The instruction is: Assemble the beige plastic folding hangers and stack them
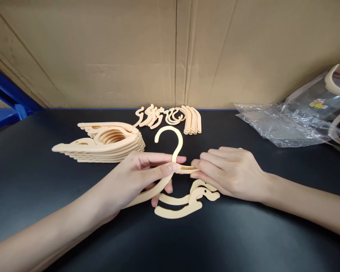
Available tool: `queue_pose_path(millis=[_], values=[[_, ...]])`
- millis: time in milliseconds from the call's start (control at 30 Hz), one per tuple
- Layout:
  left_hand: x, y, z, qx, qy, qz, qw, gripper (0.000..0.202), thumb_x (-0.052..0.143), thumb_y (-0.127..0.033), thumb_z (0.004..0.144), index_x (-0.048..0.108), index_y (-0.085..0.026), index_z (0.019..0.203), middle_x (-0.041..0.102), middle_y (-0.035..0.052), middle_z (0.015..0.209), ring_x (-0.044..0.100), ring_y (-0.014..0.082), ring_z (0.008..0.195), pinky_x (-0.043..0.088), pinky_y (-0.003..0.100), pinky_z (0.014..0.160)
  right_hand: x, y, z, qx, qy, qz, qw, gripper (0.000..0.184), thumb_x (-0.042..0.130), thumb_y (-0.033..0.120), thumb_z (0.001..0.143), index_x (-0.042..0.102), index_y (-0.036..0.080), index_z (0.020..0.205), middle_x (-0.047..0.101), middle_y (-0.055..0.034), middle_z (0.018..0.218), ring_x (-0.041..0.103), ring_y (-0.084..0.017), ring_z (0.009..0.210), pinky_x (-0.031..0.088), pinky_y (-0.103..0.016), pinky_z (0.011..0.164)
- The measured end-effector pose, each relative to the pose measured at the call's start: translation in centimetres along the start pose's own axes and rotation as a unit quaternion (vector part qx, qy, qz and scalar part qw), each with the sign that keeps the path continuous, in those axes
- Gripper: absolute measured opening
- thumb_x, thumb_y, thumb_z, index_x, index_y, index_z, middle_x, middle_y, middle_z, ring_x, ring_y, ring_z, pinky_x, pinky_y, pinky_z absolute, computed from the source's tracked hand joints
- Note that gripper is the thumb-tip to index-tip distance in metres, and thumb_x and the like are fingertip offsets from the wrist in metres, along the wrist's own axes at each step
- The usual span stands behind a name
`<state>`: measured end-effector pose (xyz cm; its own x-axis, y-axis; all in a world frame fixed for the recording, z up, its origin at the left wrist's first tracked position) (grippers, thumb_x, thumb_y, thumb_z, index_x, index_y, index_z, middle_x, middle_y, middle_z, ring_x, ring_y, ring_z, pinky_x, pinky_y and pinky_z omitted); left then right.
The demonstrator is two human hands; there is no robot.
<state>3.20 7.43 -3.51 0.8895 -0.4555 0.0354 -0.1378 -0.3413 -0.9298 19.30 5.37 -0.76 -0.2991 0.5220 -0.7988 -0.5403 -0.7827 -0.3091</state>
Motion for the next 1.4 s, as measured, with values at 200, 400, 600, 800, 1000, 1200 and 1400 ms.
queue_pose_path(millis=[200,400,600,800,1000,1200,1400], values=[[0.1,-0.4,0.2,0.017,-0.006,0.036,0.999,0.02,0.069,-0.032,0.086,0.077,-0.021,0.101,0.064,-0.0024,0.057,0.05,0.0059,0.044,0.046,0.014,0.045,0.3,-0.3,-0.1,0.022,0.009,0.056,0.998,0.04,0.042,0.031,0.105,0.067,0.016,0.078,0.061,0.0008,0.063,0.045,-0.012,0.052,0.032,-0.028,0.051],[0.3,-1.2,0.2,0.098,-0.02,0.181,0.979,0.026,0.056,-0.032,0.091,0.072,-0.016,0.08,0.059,-0.0033,0.055,0.043,0.0053,0.042,0.041,0.014,0.041,0.7,-0.5,-0.2,0.033,0.019,0.091,0.995,0.04,0.041,0.031,0.105,0.069,0.015,0.081,0.062,0.0004,0.064,0.046,-0.012,0.053,0.032,-0.028,0.052],[0.1,-1.3,-0.2,0.137,-0.024,0.293,0.946,0.035,0.047,-0.039,0.095,0.066,-0.017,0.074,0.05,-0.0056,0.046,0.043,0.0068,0.041,0.035,0.015,0.04,0.8,-0.7,-0.3,0.043,0.03,0.108,0.993,0.043,0.039,0.032,0.105,0.066,0.015,0.077,0.059,0.0014,0.062,0.045,-0.012,0.052,0.031,-0.028,0.054],[0.9,-1.9,-0.6,0.223,-0.043,0.395,0.89,0.036,0.041,-0.032,0.099,0.056,-0.02,0.069,0.045,-0.0075,0.047,0.041,0.0072,0.041,0.031,0.016,0.039,1.0,-0.9,-0.3,0.04,0.03,0.123,0.991,0.043,0.038,0.032,0.106,0.068,0.014,0.081,0.06,0.0009,0.063,0.045,-0.012,0.052,0.032,-0.028,0.055],[2.2,-2.3,-2.2,0.374,-0.123,0.586,0.708,0.017,0.05,-0.031,0.099,0.062,-0.02,0.096,0.036,-0.0097,0.053,0.033,0.0092,0.042,0.027,0.02,0.041,0.3,-0.8,-0.2,0.03,-0.014,0.122,0.992,0.034,0.052,0.036,0.1,0.068,0.015,0.078,0.061,-0.0006,0.062,0.048,-0.014,0.056,0.035,-0.031,0.057],[1.9,-1.8,-2.2,0.387,-0.121,0.588,0.7,0.031,0.044,-0.036,0.102,0.061,-0.019,0.122,0.042,-0.0093,0.053,0.037,0.0104,0.041,0.029,0.02,0.041,-1.8,-0.7,-0.4,0.045,-0.118,0.028,0.992,0.015,0.065,0.034,0.092,0.066,0.019,0.089,0.071,-0.0062,0.091,0.06,-0.022,0.086,0.042,-0.04,0.082],[1.8,-1.4,-2.1,0.389,-0.11,0.583,0.705,0.027,0.047,-0.034,0.102,0.06,-0.019,0.12,0.048,-0.0094,0.055,0.041,0.0094,0.041,0.032,0.019,0.042,-1.4,-0.4,-0.7,0.02,-0.109,0.049,0.993,0.012,0.066,0.026,0.093,0.062,0.017,0.099,0.068,0.0024,0.068,0.054,-0.013,0.059,0.036,-0.034,0.061]])
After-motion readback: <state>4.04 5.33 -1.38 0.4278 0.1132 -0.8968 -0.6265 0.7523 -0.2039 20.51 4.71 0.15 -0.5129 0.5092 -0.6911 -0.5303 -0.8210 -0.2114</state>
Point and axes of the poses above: each hand's wrist, its own z-axis towards the middle knuckle, its own x-axis out of the palm, y = z × x, the point moved 6 cm from there along z, towards the middle knuckle
